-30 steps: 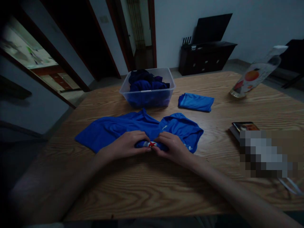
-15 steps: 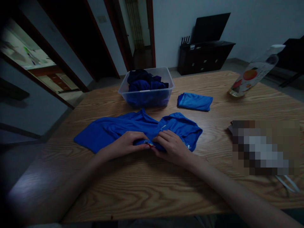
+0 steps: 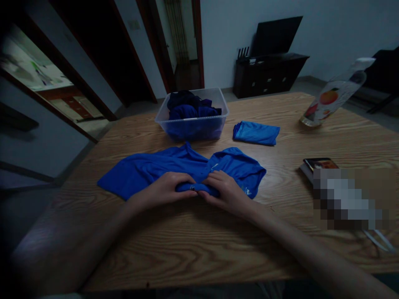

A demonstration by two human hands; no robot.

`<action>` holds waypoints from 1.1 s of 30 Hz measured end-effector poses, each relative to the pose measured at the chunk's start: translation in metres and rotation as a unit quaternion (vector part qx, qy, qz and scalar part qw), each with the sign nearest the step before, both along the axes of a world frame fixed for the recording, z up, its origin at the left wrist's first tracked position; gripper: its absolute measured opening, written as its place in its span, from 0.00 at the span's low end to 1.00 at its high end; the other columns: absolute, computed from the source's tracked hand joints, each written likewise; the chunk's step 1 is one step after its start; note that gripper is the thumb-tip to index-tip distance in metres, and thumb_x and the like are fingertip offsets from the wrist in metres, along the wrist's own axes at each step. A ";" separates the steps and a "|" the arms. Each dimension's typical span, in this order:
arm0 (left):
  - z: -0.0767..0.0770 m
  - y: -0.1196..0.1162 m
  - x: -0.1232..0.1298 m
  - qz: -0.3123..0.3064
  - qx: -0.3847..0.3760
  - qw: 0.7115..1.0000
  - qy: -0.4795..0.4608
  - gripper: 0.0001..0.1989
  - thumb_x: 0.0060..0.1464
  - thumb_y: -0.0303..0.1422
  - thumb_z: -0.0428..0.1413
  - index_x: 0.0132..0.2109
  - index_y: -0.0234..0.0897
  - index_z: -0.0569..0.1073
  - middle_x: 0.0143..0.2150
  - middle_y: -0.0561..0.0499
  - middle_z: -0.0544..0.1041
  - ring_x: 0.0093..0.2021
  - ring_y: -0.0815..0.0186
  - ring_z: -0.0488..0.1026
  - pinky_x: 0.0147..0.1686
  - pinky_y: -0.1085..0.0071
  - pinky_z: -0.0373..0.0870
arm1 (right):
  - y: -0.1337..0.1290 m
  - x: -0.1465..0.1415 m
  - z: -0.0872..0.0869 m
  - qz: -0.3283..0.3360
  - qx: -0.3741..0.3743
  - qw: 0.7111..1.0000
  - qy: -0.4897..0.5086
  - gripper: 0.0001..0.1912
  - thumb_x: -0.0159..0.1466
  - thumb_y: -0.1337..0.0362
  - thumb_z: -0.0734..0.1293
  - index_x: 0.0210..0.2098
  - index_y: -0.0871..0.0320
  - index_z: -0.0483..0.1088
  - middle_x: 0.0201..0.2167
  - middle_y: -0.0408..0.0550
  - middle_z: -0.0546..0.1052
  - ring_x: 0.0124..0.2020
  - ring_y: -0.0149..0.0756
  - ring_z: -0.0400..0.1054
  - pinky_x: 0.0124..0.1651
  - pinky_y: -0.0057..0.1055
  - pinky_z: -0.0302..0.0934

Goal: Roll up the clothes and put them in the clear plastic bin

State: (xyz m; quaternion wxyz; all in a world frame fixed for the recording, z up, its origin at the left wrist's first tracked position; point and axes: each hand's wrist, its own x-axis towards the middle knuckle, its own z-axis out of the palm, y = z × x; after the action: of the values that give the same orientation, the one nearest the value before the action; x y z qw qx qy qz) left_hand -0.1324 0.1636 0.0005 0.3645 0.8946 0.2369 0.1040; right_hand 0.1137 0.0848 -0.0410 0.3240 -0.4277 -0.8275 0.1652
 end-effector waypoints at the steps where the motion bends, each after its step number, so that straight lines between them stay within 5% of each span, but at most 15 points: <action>1: -0.001 0.001 -0.001 -0.003 -0.026 1.000 0.009 0.18 0.68 0.48 0.55 0.48 0.38 0.79 0.46 0.50 0.81 0.45 0.61 0.77 0.45 0.71 0.67 | 0.000 0.000 0.000 -0.002 0.007 1.000 0.001 0.07 0.71 0.60 0.68 0.43 0.58 0.74 0.39 0.50 0.77 0.42 0.40 0.71 0.45 0.34 0.64; 10: -0.021 0.018 -0.004 -0.005 -0.174 0.984 0.035 0.26 0.69 0.52 0.49 0.39 0.34 0.77 0.35 0.52 0.76 0.37 0.64 0.71 0.40 0.70 0.66 | 0.000 -0.003 -0.004 -0.015 0.041 0.999 0.009 0.09 0.72 0.61 0.68 0.48 0.57 0.74 0.41 0.52 0.77 0.44 0.40 0.73 0.44 0.34 0.67; 23: -0.021 0.010 -0.004 0.024 -0.213 0.976 0.027 0.23 0.68 0.51 0.51 0.51 0.40 0.81 0.50 0.49 0.82 0.53 0.60 0.75 0.56 0.65 0.71 | -0.002 -0.002 -0.008 -0.020 0.066 0.997 -0.030 0.11 0.74 0.59 0.66 0.52 0.57 0.73 0.44 0.53 0.77 0.43 0.38 0.75 0.42 0.32 0.70; 33: -0.020 0.011 -0.001 -0.008 -0.216 0.976 0.041 0.23 0.69 0.50 0.51 0.46 0.34 0.79 0.45 0.49 0.81 0.46 0.62 0.75 0.49 0.68 0.70 | -0.005 -0.001 -0.006 -0.019 0.077 0.995 -0.067 0.13 0.74 0.58 0.65 0.52 0.58 0.72 0.43 0.53 0.78 0.42 0.39 0.75 0.42 0.32 0.68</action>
State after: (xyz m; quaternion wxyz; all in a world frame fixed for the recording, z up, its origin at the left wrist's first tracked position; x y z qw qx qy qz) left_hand -0.1334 0.1741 -0.0199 0.5400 0.8000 0.2613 0.0113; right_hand 0.1128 0.0796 -0.0466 0.3028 -0.4273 -0.8493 0.0662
